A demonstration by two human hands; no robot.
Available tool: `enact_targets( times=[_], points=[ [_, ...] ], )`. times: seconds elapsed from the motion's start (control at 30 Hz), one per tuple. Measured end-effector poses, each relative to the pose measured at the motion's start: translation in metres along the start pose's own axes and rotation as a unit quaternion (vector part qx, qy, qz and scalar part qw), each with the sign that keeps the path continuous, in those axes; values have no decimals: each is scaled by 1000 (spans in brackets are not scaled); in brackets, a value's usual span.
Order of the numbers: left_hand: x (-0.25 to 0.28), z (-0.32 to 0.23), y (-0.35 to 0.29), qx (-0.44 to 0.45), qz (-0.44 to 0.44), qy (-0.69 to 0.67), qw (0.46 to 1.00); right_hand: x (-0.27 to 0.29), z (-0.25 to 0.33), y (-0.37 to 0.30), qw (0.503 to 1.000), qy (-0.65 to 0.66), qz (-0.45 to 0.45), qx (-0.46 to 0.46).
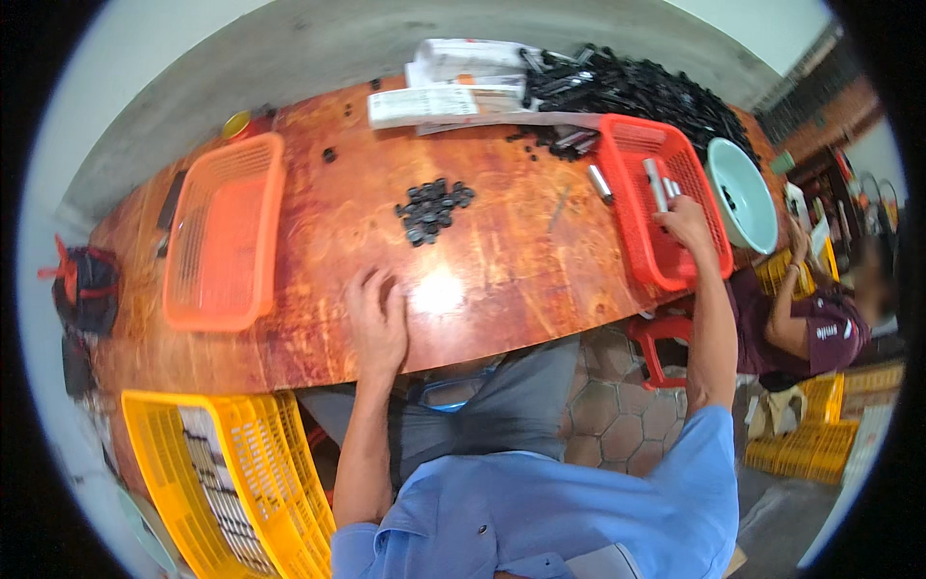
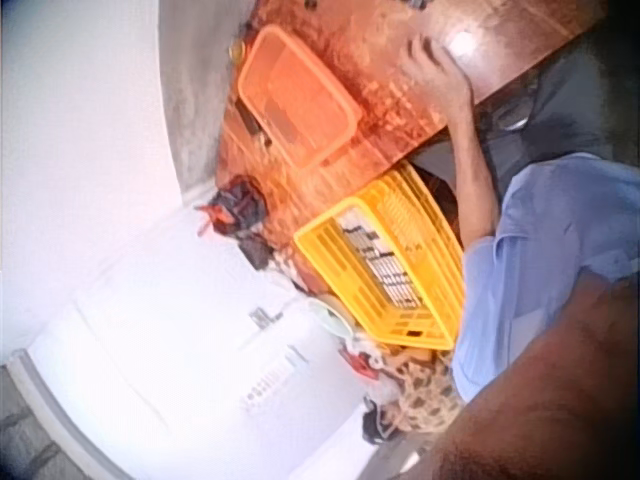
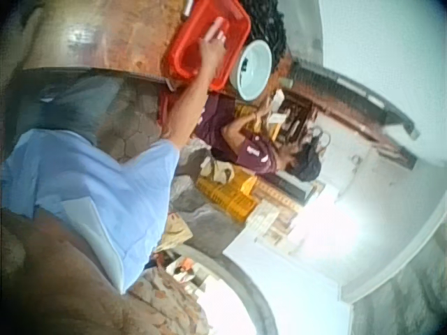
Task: The person assembles markers by picking up a silver cylindrical body and a black cap, then screwing them together. The person places the completed markers into a yellow basket. The person repeats this process multiple times.
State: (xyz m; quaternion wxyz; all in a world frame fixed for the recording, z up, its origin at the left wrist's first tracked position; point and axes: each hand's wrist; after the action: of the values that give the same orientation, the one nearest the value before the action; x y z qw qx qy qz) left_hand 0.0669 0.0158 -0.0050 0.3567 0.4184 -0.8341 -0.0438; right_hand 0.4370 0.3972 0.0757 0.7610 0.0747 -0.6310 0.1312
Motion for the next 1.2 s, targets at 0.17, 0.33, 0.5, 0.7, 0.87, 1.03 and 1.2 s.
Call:
enact_targets(
  times=[0.17, 0.33, 0.5, 0.7, 0.87, 1.03, 1.2],
  points=[
    [14, -14, 1, 14, 6, -52, 999, 63, 96, -77, 939, 313, -122, 70],
    [-6, -41, -11, 135, 137, -420, 887, 0, 200, -171, 884, 401, 74, 229],
    [-6, -55, -7, 214, 109, -560, 793, -73, 265, -208, 851, 403, 205, 266],
    [2, -15, 3, 321, 80, -592, 735, -92, 284, -131, 878, 308, -29, 366],
    [-8, -15, 5, 324, 114, -632, 695, -122, 304, -86, 880, 272, -81, 380],
    [-9, -7, -1, 303, 141, -644, 688, -133, 306, -86, 881, 249, -81, 394],
    [-5, -7, -6, 298, 144, -655, 679, -117, 292, -93, 899, 287, -63, 326]
  ],
)
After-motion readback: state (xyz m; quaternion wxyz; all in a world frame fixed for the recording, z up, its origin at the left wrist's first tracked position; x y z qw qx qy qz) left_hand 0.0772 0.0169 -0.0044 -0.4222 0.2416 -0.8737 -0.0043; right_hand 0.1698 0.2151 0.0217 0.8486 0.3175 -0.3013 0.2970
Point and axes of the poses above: each hand's wrist, its own y-axis towards the middle knuckle, its own x-axis out of the back of the hand, z = x × y, and after that the axes turned 2 degrees about x, right-handed
